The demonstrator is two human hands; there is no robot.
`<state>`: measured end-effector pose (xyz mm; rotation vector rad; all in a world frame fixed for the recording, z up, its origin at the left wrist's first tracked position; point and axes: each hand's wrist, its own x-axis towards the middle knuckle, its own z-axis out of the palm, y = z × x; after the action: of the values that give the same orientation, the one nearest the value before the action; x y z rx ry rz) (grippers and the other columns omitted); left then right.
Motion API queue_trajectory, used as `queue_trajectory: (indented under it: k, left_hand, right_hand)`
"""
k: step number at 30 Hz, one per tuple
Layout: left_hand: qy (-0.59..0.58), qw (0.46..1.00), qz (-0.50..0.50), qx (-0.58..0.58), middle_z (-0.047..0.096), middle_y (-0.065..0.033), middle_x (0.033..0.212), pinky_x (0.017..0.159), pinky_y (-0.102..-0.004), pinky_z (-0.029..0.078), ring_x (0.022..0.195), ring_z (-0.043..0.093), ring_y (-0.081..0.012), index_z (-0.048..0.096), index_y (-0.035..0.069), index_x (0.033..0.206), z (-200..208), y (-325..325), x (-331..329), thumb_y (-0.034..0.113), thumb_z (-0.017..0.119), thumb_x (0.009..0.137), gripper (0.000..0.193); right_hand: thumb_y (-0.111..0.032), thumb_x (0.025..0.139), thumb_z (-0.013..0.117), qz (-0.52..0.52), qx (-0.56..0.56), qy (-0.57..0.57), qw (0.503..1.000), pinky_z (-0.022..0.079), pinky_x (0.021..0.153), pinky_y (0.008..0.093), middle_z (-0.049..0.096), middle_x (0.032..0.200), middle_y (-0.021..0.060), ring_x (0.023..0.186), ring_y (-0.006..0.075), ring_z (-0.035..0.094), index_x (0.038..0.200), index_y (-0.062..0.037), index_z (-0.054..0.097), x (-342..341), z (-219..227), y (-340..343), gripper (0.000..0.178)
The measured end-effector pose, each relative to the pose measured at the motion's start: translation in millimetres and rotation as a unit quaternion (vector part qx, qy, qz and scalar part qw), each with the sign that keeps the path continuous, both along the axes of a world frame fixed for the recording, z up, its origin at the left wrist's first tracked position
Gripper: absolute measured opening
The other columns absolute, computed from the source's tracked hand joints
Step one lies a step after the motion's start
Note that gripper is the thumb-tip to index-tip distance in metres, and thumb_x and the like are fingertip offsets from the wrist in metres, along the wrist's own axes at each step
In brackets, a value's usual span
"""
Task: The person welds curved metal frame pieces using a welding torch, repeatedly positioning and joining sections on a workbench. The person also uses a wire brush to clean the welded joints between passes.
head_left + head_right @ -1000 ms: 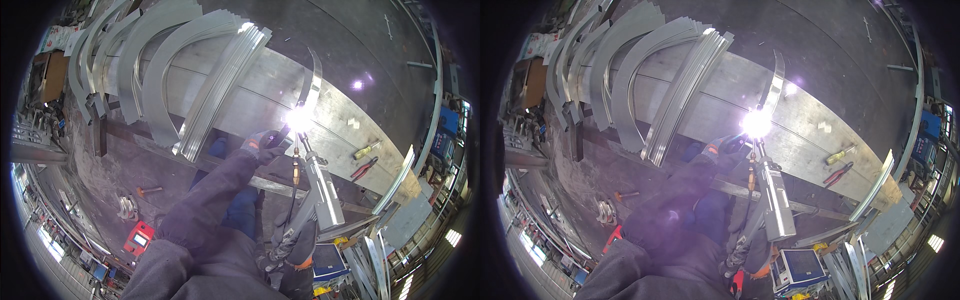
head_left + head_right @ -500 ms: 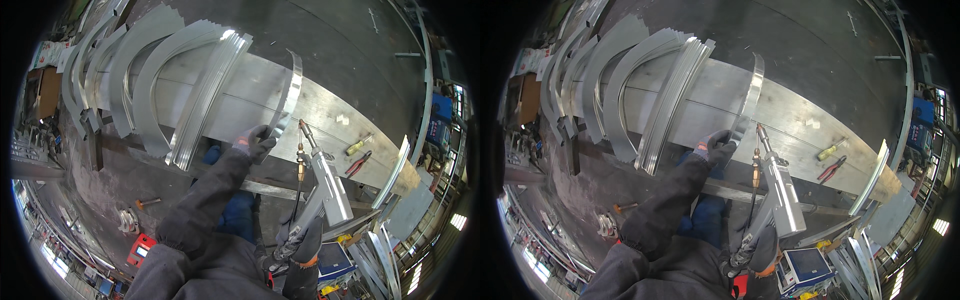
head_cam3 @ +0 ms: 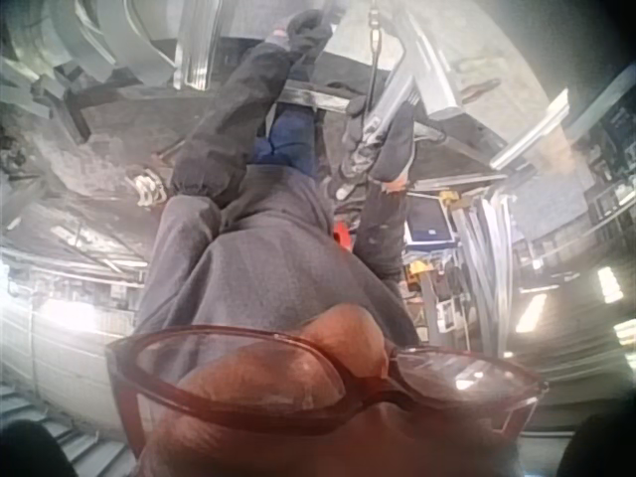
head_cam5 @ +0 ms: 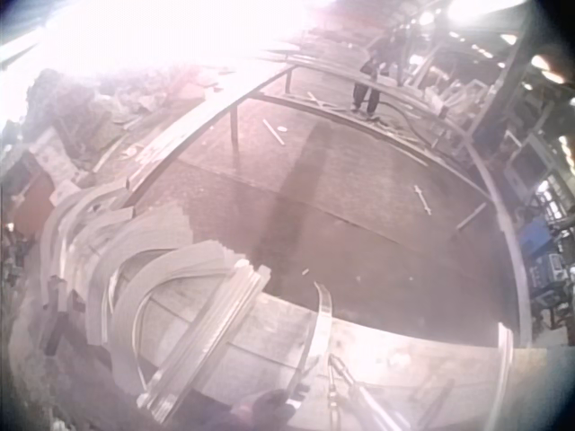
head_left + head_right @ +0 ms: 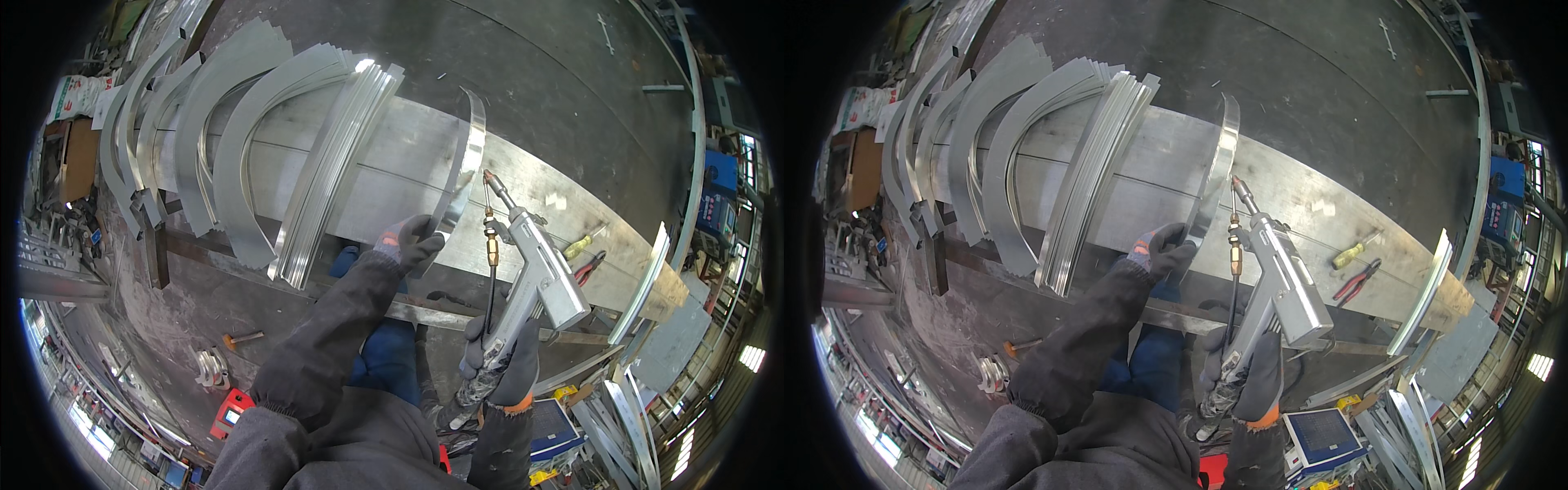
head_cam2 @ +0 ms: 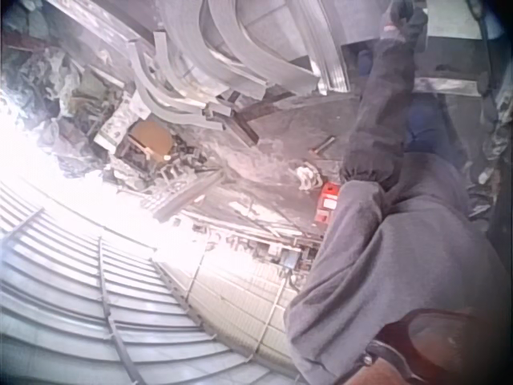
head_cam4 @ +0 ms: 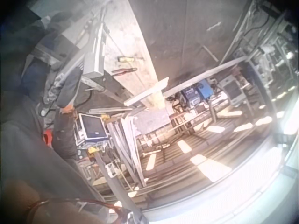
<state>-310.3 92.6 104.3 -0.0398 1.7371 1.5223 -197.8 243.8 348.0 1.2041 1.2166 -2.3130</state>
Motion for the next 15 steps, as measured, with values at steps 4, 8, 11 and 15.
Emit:
queue_trajectory:
  k: [4, 8, 11, 15]
  left_hand:
    - [-0.015, 1.000, 0.005, -0.006, 0.071, -0.0068, 0.114, 0.092, -0.0316, 0.053, 0.106, 0.064, -0.0147, 0.063, -0.001, 0.132, 5.7, 0.2, -1.7, 0.028, 0.078, 0.090, 0.053]
    - [-0.026, 1.000, 0.014, 0.009, 0.071, -0.0067, 0.115, 0.093, -0.0319, 0.053, 0.108, 0.064, -0.0148, 0.063, -0.002, 0.132, 9.8, -0.8, -2.6, 0.028, 0.080, 0.089, 0.055]
    - [-0.029, 0.999, 0.015, 0.007, 0.071, -0.0068, 0.116, 0.094, -0.0319, 0.053, 0.108, 0.064, -0.0148, 0.063, -0.001, 0.133, 10.5, -0.8, -2.2, 0.028, 0.079, 0.090, 0.055]
    - [-0.054, 0.998, 0.030, 0.018, 0.071, -0.0068, 0.116, 0.093, -0.0312, 0.053, 0.107, 0.064, -0.0140, 0.063, -0.001, 0.133, 9.3, 0.7, -0.7, 0.029, 0.078, 0.091, 0.054]
  right_hand:
    - [-0.061, 0.107, 0.042, -0.029, -0.007, 0.003, 1.000, 0.046, 0.045, 0.0320, 0.065, 0.095, 0.0169, 0.053, 0.0154, 0.052, 0.153, -0.0164, 0.038, -4.4, 0.5, -1.8, 0.064]
    - [-0.060, 0.107, 0.042, -0.028, -0.014, 0.004, 0.999, 0.046, 0.045, 0.0322, 0.065, 0.095, 0.0169, 0.053, 0.0153, 0.053, 0.153, -0.0154, 0.039, -6.7, 0.6, -2.8, 0.064]
    - [-0.065, 0.105, 0.042, -0.019, 0.002, -0.012, 1.000, 0.047, 0.045, 0.0315, 0.063, 0.085, 0.0142, 0.054, 0.0166, 0.056, 0.138, -0.0084, 0.048, -7.3, 1.4, -2.9, 0.066]
    - [-0.074, 0.100, 0.041, -0.010, 0.014, -0.045, 0.999, 0.048, 0.048, 0.0302, 0.061, 0.066, 0.0087, 0.055, 0.0190, 0.061, 0.109, 0.0046, 0.063, -8.6, 2.0, -3.7, 0.083]
